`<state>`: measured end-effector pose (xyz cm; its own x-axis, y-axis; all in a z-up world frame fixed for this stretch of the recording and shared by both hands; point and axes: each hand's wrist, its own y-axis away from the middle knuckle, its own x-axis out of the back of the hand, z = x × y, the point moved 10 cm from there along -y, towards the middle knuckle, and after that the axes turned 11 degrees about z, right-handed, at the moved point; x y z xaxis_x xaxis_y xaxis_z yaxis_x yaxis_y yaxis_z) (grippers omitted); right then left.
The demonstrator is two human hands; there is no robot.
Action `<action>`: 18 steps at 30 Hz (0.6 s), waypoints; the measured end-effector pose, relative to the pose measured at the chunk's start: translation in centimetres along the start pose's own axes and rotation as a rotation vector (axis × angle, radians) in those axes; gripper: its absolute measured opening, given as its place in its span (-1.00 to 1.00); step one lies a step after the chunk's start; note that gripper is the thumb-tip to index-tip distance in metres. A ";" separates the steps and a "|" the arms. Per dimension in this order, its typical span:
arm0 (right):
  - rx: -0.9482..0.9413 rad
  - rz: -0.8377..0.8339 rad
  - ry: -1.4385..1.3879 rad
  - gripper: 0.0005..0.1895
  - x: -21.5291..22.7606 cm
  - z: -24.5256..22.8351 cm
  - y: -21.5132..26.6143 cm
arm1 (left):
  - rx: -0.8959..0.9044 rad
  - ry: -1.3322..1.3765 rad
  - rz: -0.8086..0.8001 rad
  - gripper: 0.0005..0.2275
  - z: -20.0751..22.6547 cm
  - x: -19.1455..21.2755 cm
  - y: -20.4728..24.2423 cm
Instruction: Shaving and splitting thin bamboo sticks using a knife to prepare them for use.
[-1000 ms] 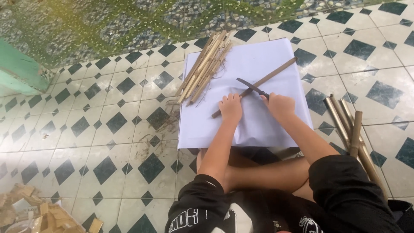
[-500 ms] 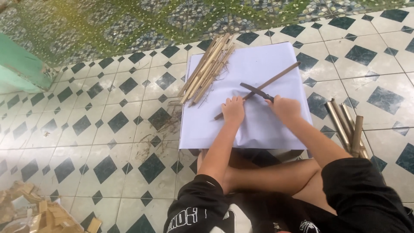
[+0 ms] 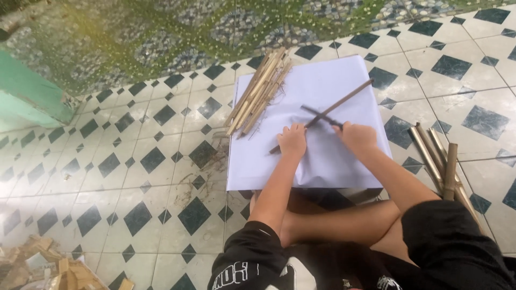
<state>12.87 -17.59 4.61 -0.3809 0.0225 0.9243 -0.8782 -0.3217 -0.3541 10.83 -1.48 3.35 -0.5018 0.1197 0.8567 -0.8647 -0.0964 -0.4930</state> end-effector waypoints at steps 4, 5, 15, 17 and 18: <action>0.126 -0.080 0.116 -0.66 0.2 -1.2 -0.7 | -0.006 -0.020 0.035 -0.78 0.0 -0.4 -0.1; 0.122 -0.081 0.112 -0.66 -0.5 -1.5 -0.2 | -0.010 -0.023 0.033 -0.78 0.0 -0.2 0.1; -0.042 0.001 -0.046 -0.52 -0.2 0.0 0.2 | -0.033 -0.023 0.034 -0.78 0.1 -0.3 0.0; -0.009 -0.002 -0.069 -0.52 0.6 -0.4 0.1 | -0.033 -0.019 0.035 -0.78 0.1 -0.6 -0.3; -0.056 0.018 -0.072 -0.57 0.6 0.4 0.0 | -0.036 -0.017 0.032 -0.78 0.2 -0.2 -0.1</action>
<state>12.74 -17.93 5.26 -0.3764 -0.0516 0.9250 -0.8872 -0.2677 -0.3759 11.07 -1.70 3.27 -0.5291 0.0998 0.8427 -0.8486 -0.0640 -0.5252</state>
